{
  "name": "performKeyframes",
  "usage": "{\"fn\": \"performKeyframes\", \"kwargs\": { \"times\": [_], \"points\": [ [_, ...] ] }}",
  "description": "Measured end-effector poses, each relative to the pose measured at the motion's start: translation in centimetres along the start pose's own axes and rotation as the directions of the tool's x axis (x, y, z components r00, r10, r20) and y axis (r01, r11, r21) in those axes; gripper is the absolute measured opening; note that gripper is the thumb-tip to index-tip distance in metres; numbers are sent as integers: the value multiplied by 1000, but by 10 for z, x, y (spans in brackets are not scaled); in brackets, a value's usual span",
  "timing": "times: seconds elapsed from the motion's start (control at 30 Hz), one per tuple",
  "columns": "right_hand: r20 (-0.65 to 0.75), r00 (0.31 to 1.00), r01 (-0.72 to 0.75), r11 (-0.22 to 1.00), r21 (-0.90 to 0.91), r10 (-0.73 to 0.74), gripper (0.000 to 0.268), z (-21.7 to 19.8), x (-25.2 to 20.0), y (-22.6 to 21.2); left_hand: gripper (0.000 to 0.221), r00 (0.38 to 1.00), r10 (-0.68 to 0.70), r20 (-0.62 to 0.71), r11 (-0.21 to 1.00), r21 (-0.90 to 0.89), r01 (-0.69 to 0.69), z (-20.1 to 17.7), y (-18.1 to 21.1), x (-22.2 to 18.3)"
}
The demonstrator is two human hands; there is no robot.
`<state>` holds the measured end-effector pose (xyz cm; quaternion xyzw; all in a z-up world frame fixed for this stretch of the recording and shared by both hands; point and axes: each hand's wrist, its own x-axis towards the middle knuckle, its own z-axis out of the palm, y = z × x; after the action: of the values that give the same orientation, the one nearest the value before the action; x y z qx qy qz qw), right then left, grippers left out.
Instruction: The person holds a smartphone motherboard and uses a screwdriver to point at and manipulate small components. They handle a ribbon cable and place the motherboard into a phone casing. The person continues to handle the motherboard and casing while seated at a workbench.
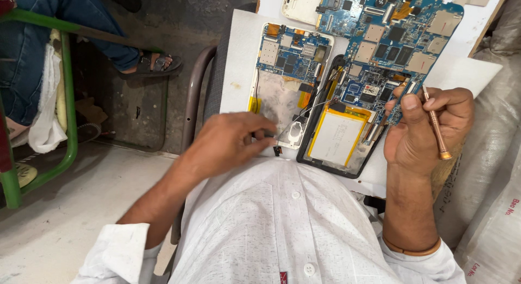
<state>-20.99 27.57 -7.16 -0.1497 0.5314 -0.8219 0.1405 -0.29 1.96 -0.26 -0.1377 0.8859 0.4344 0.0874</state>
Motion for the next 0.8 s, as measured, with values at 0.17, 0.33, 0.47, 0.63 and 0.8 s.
{"fn": "performKeyframes", "kwargs": {
  "times": [0.17, 0.33, 0.47, 0.63, 0.8],
  "points": [
    [9, 1000, 3, 1000, 26, -3, 31, -1, 1, 1, 31, 998, -25, -59, 998, 59, 29, 20, 15, 10],
    [15, 1000, -7, 999, 38, 6, 31, 0, 0, 0, 14, 994, 3, -107, 998, 56, 3, 20, 21, 14],
    [9, 1000, -15, 998, 59, 15, 31, 1, 1, -1, 12, 991, 34, -126, 988, -144, -52, 15, 23, 12],
    [9, 1000, -14, 998, 65, 14, 30, 3, 1, -2, 24, 972, -199, 122, 833, -502, 233, 4, 23, 5],
    [15, 1000, -14, 997, 81, 12, 30, 3, 1, -1, 19, 979, 121, 163, 684, -729, 37, 6, 34, 4]
  ]
}}
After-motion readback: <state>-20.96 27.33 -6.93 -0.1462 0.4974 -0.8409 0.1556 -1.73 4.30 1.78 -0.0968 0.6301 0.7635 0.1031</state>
